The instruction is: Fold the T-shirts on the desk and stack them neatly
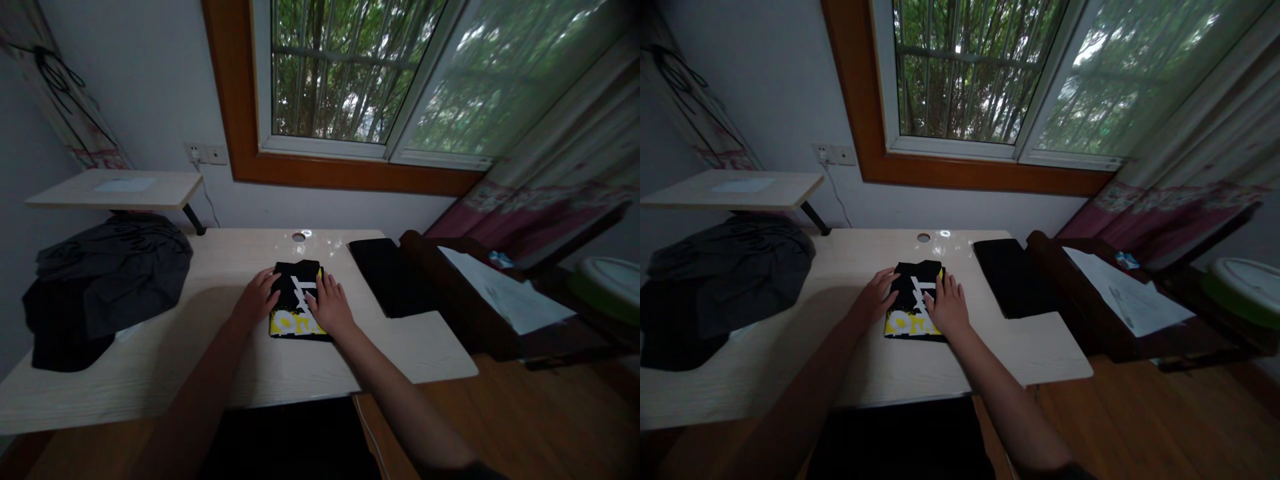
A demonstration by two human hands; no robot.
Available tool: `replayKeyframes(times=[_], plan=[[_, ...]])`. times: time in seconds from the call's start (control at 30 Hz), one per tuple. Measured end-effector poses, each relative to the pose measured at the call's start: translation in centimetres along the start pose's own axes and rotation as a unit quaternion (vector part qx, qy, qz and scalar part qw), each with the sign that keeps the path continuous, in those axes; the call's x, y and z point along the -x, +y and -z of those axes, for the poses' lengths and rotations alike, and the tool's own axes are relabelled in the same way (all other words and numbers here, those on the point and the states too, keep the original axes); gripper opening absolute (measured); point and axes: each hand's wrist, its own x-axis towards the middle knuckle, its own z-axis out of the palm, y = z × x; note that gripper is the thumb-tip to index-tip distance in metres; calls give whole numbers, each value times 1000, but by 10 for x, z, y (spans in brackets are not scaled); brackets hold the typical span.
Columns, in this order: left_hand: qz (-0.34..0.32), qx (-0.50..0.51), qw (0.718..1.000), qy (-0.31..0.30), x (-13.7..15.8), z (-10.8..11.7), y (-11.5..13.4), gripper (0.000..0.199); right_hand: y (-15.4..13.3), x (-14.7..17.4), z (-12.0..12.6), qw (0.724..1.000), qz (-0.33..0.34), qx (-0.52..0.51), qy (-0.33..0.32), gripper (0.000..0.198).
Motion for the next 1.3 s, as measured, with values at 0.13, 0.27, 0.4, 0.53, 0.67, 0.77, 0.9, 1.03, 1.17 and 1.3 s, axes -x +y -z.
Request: replayKeyframes(times=[0.13, 0.27, 0.4, 0.53, 0.67, 0.77, 0.9, 1.03, 1.17, 1.3], plan=[[8, 28, 1000, 9, 0, 0, 1, 48, 0, 20, 3, 1000, 15, 0, -1, 76], [27, 69, 997, 18, 0, -1, -1, 48, -1, 25, 6, 1000, 20, 3, -10, 76], [74, 154, 983, 70, -1, -1, -3, 46, -3, 22, 9, 999, 34, -3, -25, 73], [117, 199, 968, 96, -1, 0, -6, 44, -7, 22, 15, 998, 52, -17, -8, 70], [103, 170, 977, 73, -2, 1, -8, 38, -9, 19, 22, 998, 19, -55, 21, 60], [73, 128, 988, 49, -2, 0, -10, 31, -5, 12, 24, 992, -47, -115, 18, 55], [40, 77, 995, 41, -1, -2, -12, 27, 5, 2, 27, 969, -97, -225, -18, 46], [8, 36, 999, 36, 0, -2, -12, 27, 7, -1, 30, 948, -124, -294, -19, 41], [6, 14, 1000, 27, 0, -1, -8, 27, 8, 3, 31, 923, -131, -361, -22, 48], [-4, 3, 1000, 21, 0, 0, -5, 27, 11, 11, 33, 873, -166, -448, -97, 68]])
